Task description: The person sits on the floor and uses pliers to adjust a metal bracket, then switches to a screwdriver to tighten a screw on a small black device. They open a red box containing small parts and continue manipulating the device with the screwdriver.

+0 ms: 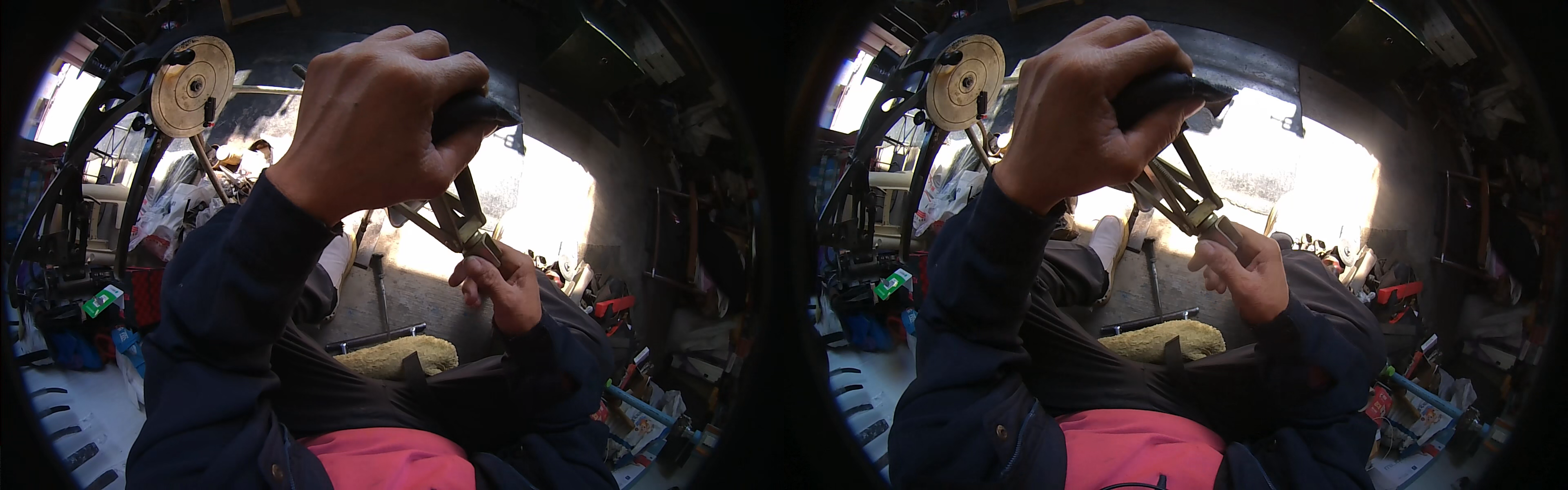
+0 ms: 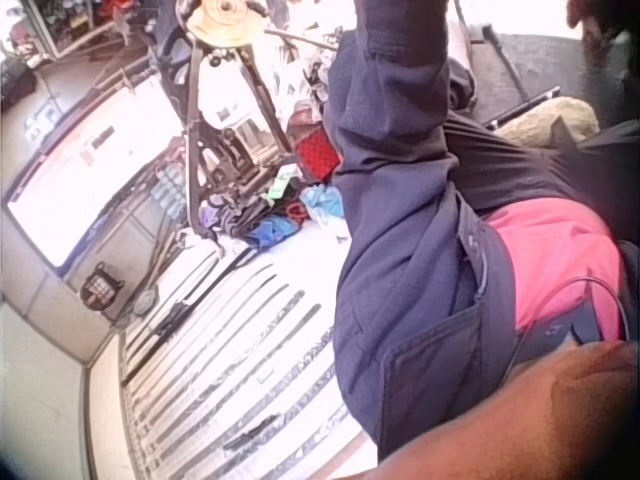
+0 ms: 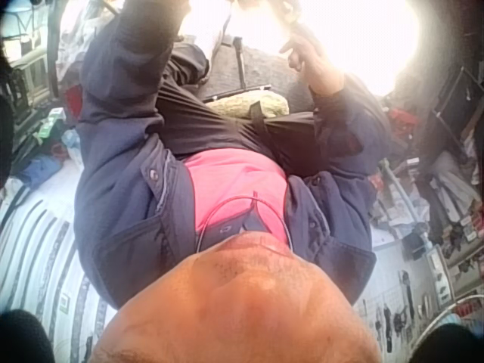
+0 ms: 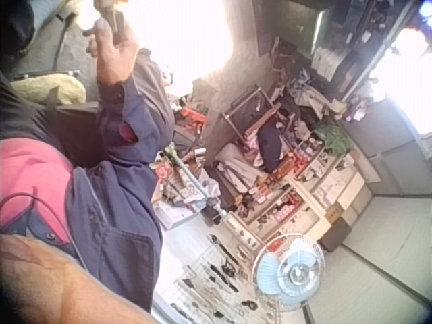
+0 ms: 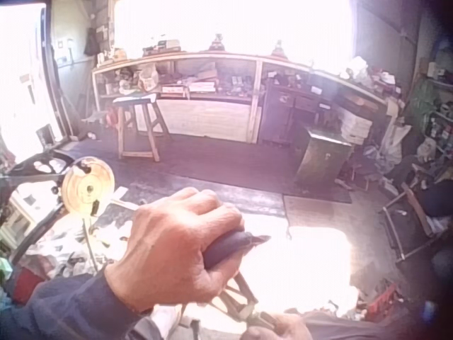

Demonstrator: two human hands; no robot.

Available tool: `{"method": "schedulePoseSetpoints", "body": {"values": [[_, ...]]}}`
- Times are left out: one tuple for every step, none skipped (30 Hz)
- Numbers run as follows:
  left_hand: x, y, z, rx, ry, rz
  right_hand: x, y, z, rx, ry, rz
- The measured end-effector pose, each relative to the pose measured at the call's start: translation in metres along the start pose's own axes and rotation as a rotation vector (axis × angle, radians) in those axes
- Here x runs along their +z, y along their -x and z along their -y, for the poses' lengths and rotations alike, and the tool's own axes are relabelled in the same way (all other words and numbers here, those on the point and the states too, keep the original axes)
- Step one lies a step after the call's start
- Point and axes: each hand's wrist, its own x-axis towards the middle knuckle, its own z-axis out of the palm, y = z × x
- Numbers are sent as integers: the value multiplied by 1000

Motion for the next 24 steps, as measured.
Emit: {"method": "schedulePoseSetpoints", "body": {"values": [[0,0,0,-7,7,7,2,0,-1,-169,224,-65],[0,0,0,3,-3,2,5,-1,-2,-349,442,-123],[0,0,0,5,-7,2,6,-2,-4,-523,650,-174],[0,0,0,2,-7,0,6,-1,-4,-511,692,-197],[0,0,0,9,-10,0,5,-1,-4,-498,687,-182],[0,0,0,10,-9,-1,5,-1,-3,-485,682,-166],[0,0,0,6,-4,-3,4,-1,-3,-478,658,-160],[0,0,0,8,-13,-1,4,0,-3,-397,515,-130],[0,0,0,4,-16,0,6,2,-4,-321,355,-109],[0,0,0,-7,-11,2,6,2,-4,-251,207,-72],[0,0,0,0,-15,1,4,2,-3,-175,85,-42],[0,0,0,-1,-11,1,2,1,-2,-106,-26,6],[0,0,0,-4,-2,0,-1,-1,-1,-51,-148,46],[0,0,0,0,-10,0,-1,-2,-2,21,-187,53],[0,0,0,2,-11,-3,-3,-4,-2,69,-216,95],[0,0,0,-2,-3,-7,-5,-5,-2,109,-238,136],[1,0,1,4,-10,-6,-7,-6,-2,139,-258,173],[1,0,1,4,-8,-6,-8,-6,-2,165,-264,176],[1,0,1,1,2,-8,-8,-5,-2,180,-267,175],[1,0,1,2,-7,0,-9,-5,-1,192,-271,182],[1,0,1,-1,-8,6,-9,-5,0,186,-270,171],[1,1,1,-9,1,12,-8,-5,0,178,-269,168],[1,1,1,0,-4,6,-7,-5,2,174,-258,161],[1,0,0,5,0,-1,-6,-4,3,147,-217,134]]}}
